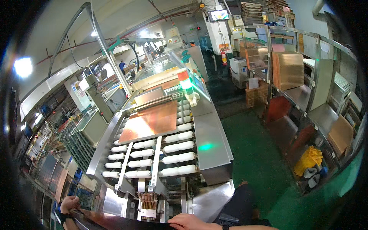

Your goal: Placing copper plates onto a roller conveyor belt for industrial processing.

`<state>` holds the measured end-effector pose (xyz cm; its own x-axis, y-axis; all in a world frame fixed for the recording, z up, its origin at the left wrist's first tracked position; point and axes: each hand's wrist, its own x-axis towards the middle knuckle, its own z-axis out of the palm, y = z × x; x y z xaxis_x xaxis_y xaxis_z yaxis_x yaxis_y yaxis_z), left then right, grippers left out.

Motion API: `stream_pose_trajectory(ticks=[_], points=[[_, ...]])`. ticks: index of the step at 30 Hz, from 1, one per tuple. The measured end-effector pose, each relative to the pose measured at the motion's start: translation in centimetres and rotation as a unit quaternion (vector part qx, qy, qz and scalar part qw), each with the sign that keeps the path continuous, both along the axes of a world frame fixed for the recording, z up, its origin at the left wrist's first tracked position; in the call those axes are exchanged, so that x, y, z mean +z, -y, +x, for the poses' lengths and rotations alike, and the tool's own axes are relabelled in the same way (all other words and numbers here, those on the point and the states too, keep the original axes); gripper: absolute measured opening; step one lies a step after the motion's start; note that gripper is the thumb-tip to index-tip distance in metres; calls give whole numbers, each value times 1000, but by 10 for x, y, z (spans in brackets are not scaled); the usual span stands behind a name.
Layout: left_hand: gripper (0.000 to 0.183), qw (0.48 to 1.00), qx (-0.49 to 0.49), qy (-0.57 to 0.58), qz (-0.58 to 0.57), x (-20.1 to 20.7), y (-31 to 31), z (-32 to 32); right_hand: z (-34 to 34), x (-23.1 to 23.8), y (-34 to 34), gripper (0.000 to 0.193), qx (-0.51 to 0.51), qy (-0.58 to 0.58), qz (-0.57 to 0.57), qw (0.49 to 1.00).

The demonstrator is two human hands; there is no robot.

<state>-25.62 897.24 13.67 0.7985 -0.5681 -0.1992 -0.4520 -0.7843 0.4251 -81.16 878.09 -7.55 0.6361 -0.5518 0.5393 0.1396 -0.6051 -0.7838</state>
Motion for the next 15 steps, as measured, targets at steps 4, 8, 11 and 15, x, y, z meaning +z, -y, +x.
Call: stream_pose_trajectory(ticks=[4, 8, 11, 15], points=[[36, 1000, -2, -24, -17, -2, -5, 4, -3, 10, 0, 14, -2, 6, -6, 1000], [35, 1000, -2, -14, -15, 0, -3, 0, -2, 6, -1, 14, -6, 9, -11, 1000], [35, 1000, -9, -23, -14, -1, -4, 5, -3, 5, -2, 14, -12, 13, -11, 1000], [34, 1000, -16, -14, -4, 3, 0, -2, -3, 3, -1, 14, -7, -4, -12, 1000]])
